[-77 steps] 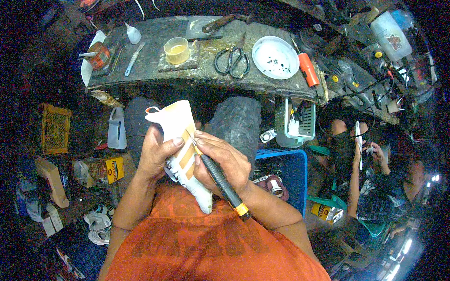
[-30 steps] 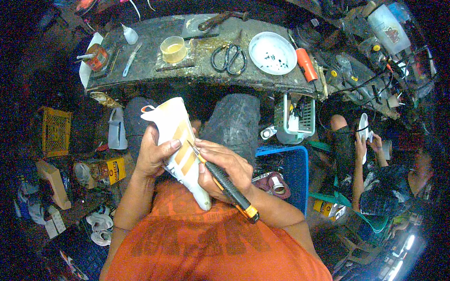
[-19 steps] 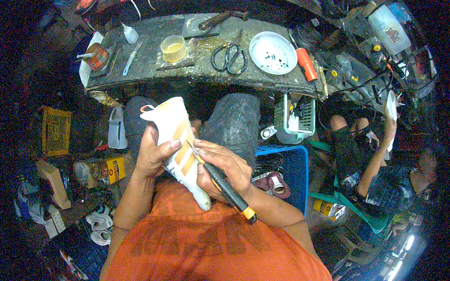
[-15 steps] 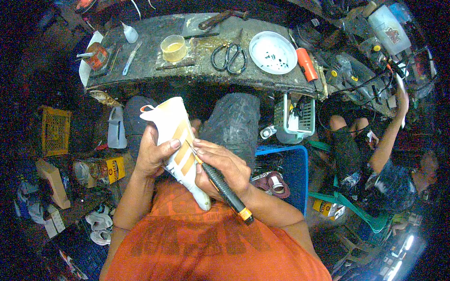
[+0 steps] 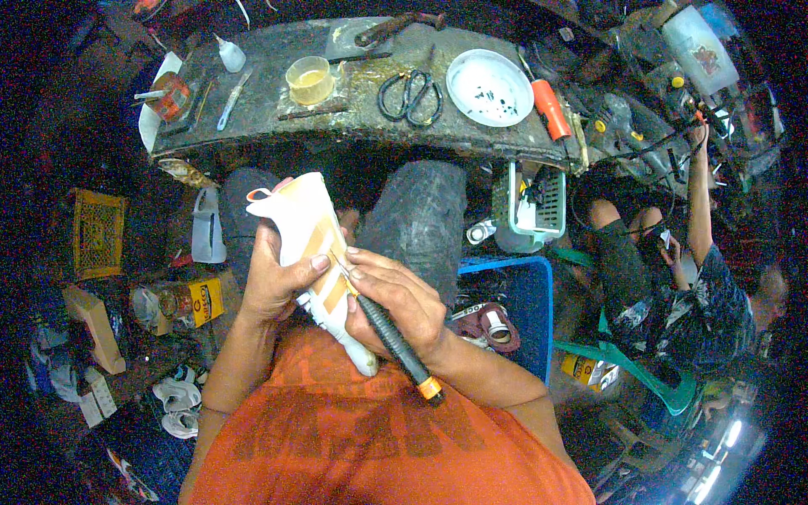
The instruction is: The person uses a screwdriver to scrape and separate the sole from a green shoe, then switches to a white shoe and uses a utility knife to trim excess material along the upper. The person continues scraping the white shoe with the screwdriver.
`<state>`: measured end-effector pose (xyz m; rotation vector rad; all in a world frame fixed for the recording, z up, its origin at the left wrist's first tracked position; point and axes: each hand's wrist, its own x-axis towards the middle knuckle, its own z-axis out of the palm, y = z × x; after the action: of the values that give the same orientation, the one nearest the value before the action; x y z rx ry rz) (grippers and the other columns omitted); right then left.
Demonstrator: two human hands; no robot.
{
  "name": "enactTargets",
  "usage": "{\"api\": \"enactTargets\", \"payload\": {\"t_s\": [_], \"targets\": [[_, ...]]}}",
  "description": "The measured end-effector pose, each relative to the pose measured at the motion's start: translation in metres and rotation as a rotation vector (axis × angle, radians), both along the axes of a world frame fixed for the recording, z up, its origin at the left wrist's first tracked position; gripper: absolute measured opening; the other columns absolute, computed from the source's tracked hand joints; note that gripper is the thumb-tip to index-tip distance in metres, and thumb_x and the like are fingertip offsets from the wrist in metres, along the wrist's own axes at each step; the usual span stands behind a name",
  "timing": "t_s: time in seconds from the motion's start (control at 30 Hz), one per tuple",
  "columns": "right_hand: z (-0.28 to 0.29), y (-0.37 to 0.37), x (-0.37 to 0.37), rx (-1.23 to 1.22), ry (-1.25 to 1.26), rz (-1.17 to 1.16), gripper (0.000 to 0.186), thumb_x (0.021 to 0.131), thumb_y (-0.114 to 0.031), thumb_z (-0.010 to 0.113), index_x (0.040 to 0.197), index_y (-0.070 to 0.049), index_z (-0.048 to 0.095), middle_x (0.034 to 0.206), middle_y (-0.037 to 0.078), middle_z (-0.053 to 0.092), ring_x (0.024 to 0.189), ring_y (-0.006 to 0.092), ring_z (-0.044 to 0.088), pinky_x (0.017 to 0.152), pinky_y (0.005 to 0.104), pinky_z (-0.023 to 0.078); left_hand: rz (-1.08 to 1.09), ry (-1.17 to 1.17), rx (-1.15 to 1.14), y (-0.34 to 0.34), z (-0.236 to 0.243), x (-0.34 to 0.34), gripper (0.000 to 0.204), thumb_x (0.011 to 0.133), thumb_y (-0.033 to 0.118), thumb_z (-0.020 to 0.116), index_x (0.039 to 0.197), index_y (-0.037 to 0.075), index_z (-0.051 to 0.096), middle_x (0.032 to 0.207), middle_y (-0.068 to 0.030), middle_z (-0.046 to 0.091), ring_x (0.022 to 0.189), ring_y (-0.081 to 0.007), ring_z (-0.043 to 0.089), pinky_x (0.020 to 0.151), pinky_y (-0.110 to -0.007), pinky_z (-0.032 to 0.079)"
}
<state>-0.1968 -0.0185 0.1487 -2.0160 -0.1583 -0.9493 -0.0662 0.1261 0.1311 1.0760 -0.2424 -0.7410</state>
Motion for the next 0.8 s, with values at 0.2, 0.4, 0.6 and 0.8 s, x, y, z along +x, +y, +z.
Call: {"api": "enactTargets", "payload": {"t_s": [0.2, 0.4, 0.6, 0.8], "targets": [[-0.0006, 0.0007, -0.0013, -0.014, 0.003, -0.003, 0.036, 0.076, 0.006, 0.075, 0.11, 0.007, 0.063, 0.105, 0.026, 0.074, 0.106, 0.0424, 0.074, 0.091, 0.0495, 0.063, -0.015, 0.005, 0.019, 0.0013, 0.0041, 0.0001, 0.112, 0.073, 0.013, 0.09, 0.159, 0.003, 0.018, 0.147, -0.014, 0.042, 0.14, -0.027, 0.042, 0.118, -0.043, 0.036], [-0.0026, -0.0002, -0.0027, -0.013, -0.002, 0.01, 0.035, 0.076, 0.006, 0.074, 0.109, 0.008, 0.063, 0.103, 0.026, 0.073, 0.106, 0.0437, 0.074, 0.091, 0.0508, 0.063, 0.006, -0.024, 0.008, -0.0001, 0.0023, -0.0003, 0.11, 0.074, 0.014, 0.09, 0.158, 0.003, 0.02, 0.146, -0.0139, 0.043, 0.139, -0.0269, 0.043, 0.118, -0.043, 0.037], [-0.0053, 0.0002, -0.0045, -0.021, -0.003, 0.008, 0.033, 0.076, 0.004, 0.074, 0.107, 0.008, 0.063, 0.102, 0.027, 0.073, 0.106, 0.0439, 0.074, 0.09, 0.0512, 0.063, -0.001, -0.012, 0.016, 0.0004, 0.0013, 0.0, 0.109, 0.074, 0.012, 0.09, 0.157, 0.002, 0.021, 0.146, -0.0137, 0.043, 0.139, -0.0264, 0.043, 0.119, -0.043, 0.036], [-0.0022, -0.0026, -0.0068, -0.048, 0.022, 0.03, 0.032, 0.077, 0.003, 0.075, 0.106, 0.007, 0.062, 0.101, 0.026, 0.073, 0.105, 0.0445, 0.074, 0.091, 0.0506, 0.063, 0.008, -0.024, 0.037, 0.0004, 0.001, 0.0, 0.106, 0.075, 0.011, 0.088, 0.157, 0.002, 0.022, 0.146, -0.0134, 0.043, 0.139, -0.0263, 0.043, 0.119, -0.042, 0.036]]}}
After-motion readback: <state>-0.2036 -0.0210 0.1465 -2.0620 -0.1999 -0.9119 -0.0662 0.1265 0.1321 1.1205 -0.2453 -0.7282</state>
